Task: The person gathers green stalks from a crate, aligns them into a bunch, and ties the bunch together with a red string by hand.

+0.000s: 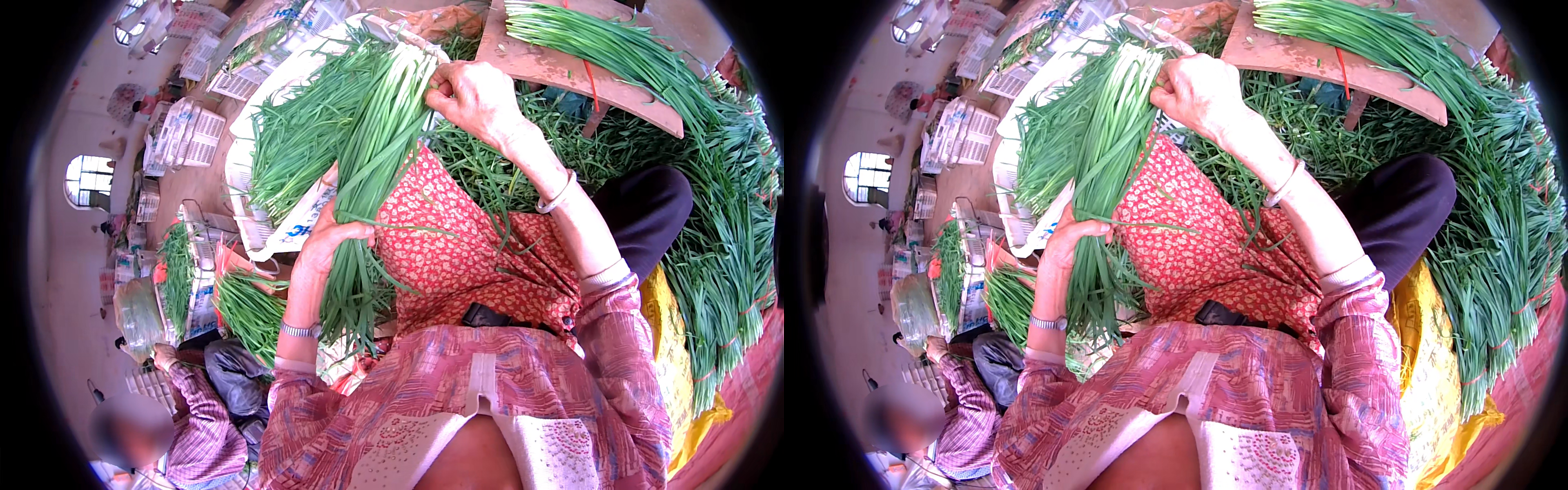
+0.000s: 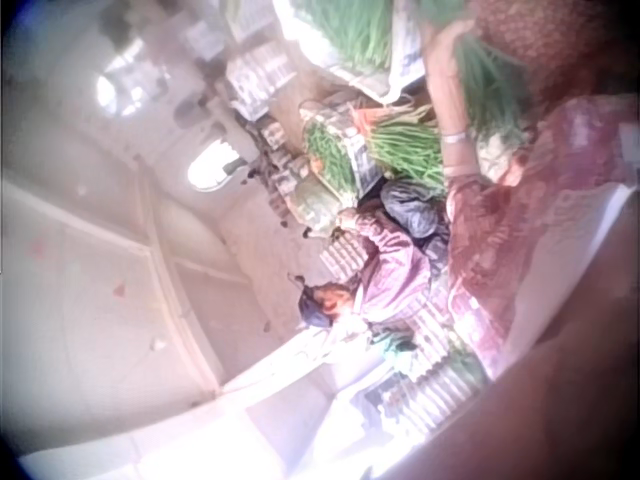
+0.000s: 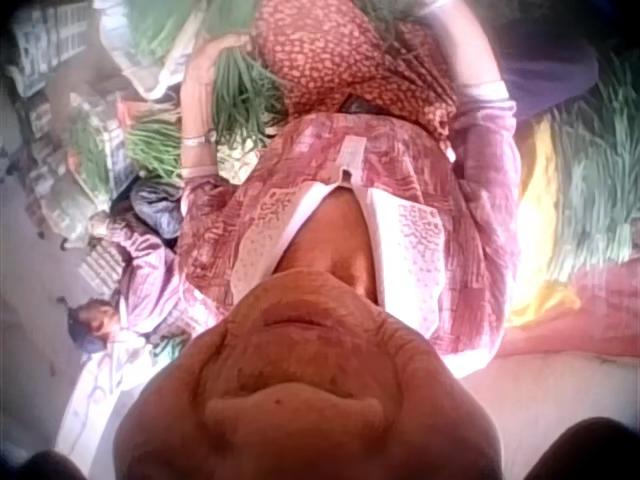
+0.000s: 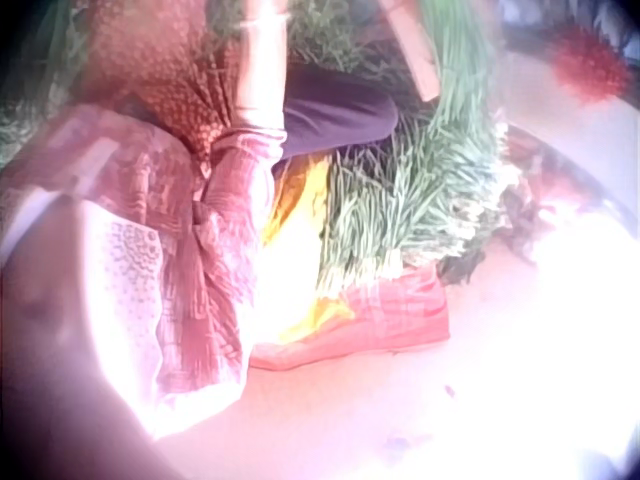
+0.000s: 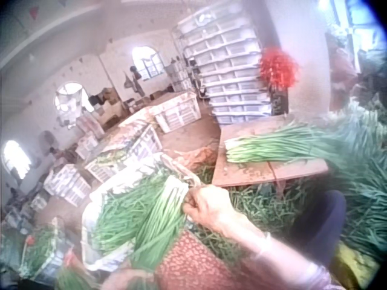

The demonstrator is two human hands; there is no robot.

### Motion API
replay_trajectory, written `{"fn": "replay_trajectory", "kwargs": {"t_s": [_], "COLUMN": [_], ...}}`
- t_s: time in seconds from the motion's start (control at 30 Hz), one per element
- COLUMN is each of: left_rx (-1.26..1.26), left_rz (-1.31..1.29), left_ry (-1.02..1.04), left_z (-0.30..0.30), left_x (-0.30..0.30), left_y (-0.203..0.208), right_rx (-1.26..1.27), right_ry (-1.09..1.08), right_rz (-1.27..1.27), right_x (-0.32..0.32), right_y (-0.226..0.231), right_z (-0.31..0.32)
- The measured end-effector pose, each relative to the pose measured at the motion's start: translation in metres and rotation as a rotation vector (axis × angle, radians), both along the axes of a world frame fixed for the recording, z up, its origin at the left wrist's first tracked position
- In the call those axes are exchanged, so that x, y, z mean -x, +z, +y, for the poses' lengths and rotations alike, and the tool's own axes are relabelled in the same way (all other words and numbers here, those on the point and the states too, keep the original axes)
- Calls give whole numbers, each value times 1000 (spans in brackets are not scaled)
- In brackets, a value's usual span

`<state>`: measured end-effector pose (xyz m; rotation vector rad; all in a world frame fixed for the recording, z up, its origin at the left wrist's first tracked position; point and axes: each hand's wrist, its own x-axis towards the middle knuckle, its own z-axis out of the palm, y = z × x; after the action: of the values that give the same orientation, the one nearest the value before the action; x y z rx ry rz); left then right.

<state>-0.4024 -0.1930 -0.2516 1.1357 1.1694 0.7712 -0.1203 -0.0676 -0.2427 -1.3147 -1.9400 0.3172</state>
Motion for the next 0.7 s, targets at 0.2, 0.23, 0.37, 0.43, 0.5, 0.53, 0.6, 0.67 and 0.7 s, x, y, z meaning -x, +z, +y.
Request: {"fn": "replay_trajectory", "kwargs": {"t_s": [0.2, 0.23, 0.37, 0.43, 0.5, 0.53, 0.6, 0.67, 0.7], "left_rx": [32, 32, 87, 79, 78, 81, 18, 16, 5], "left_rz": [-20, -19, 73, 71, 61, 63, 78, 88, 93], "left_ry": [-2, -11, -72, -58, -28, -23, -28, 4, 22], "left_z": [-1, 0, -2, -8, -9, -9, -8, -10, -9], "left_x": [9, 7, 16, 25, 33, 36, 37, 40, 40], "left_y": [-6, -4, -5, -6, -11, -12, -13, -16, -17], "right_rx": [-292, -328, -488, -234, 92, 193, 110, 163, 200], "right_ry": [-90, -125, -366, -479, -445, -418, -347, -27, 92], "right_rz": [-66, -74, -156, -241, -409, -474, -390, -76, 204], "right_x": [-5, -11, -58, -106, -143, -146, -136, -97, -76], "right_y": [-13, -15, -18, -15, -17, -17, -32, -12, -8], "right_z": [7, 11, 37, 42, 37, 36, 28, 17, 10]}}
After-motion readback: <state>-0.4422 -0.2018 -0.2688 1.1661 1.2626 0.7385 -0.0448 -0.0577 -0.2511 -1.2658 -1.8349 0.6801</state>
